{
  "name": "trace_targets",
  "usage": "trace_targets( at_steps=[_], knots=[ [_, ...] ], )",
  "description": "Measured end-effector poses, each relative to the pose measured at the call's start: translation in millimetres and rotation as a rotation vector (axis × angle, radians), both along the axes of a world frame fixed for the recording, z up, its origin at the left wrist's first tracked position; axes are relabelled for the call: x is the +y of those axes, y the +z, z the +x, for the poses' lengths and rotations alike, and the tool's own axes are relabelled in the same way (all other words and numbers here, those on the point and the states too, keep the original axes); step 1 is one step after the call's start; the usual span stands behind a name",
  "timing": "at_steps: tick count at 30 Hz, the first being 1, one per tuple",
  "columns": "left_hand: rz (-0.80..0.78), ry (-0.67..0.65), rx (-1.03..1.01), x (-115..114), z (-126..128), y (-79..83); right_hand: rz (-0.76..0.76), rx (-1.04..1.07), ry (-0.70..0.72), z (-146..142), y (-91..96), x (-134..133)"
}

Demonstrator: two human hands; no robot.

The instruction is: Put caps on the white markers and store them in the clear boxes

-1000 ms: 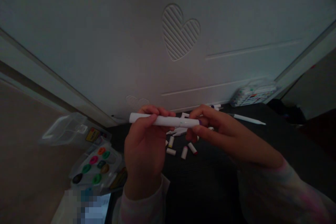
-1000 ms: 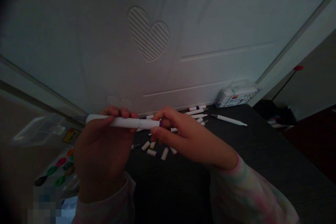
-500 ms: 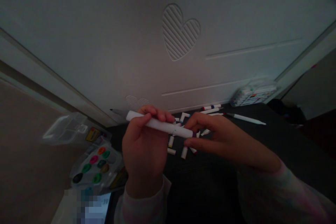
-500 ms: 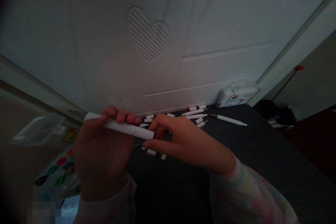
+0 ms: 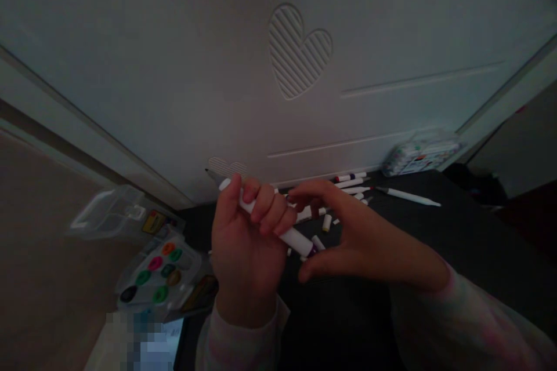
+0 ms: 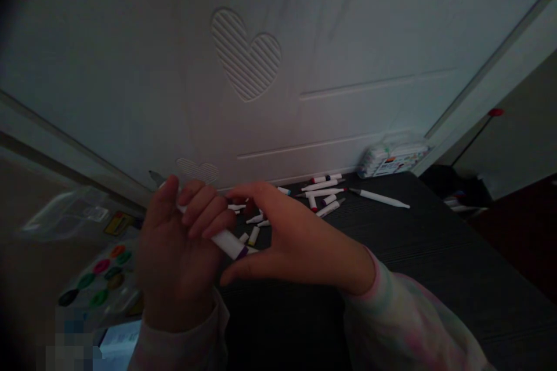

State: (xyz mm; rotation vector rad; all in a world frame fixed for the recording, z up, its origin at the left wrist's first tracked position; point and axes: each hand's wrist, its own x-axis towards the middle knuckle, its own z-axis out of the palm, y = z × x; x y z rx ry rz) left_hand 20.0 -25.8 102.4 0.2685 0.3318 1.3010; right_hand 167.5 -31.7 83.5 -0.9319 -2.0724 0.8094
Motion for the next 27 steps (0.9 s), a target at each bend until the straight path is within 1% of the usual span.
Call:
trace_targets(
  at_steps=[2, 7, 10, 14, 17, 21, 25, 27],
  knots=[
    [-0.008, -0.015, 0.0, -0.5, 1.2, -0.2, 0.022, 0.02, 0.017, 0.6, -1.0, 0.4],
    [-0.049, -0.017, 0.0, -1.4, 4.9, 0.1, -0.003, 0.014, 0.102, 1.7, 3.8, 1.8],
    [-0.073, -0.022, -0.003, -0.9, 5.3, 0.4, 0.002, 0.026, 0.105, 1.9, 5.8, 2.2],
    [-0.087, -0.028, -0.018, -0.5, 6.8, -0.9, 0.045, 0.016, 0.116, 2.5, 3.9, 2.4],
    [-0.072, -0.035, -0.003, -2.6, 12.9, -3.1, 0.058, -0.013, 0.097, 2.9, 0.7, 2.1],
    [-0.039, -0.092, 0.01, -4.4, 22.3, -7.2, 0.048, -0.05, 0.028, 2.0, -2.7, 2.9],
    [0.02, -0.076, 0.076, -2.9, 19.8, -9.8, 0.088, -0.083, 0.024, 2.4, -2.7, 4.9],
    [0.06, -0.069, 0.126, -3.1, 16.3, -9.9, 0.054, -0.064, 0.034, 5.2, -2.3, 4.2]
  ],
)
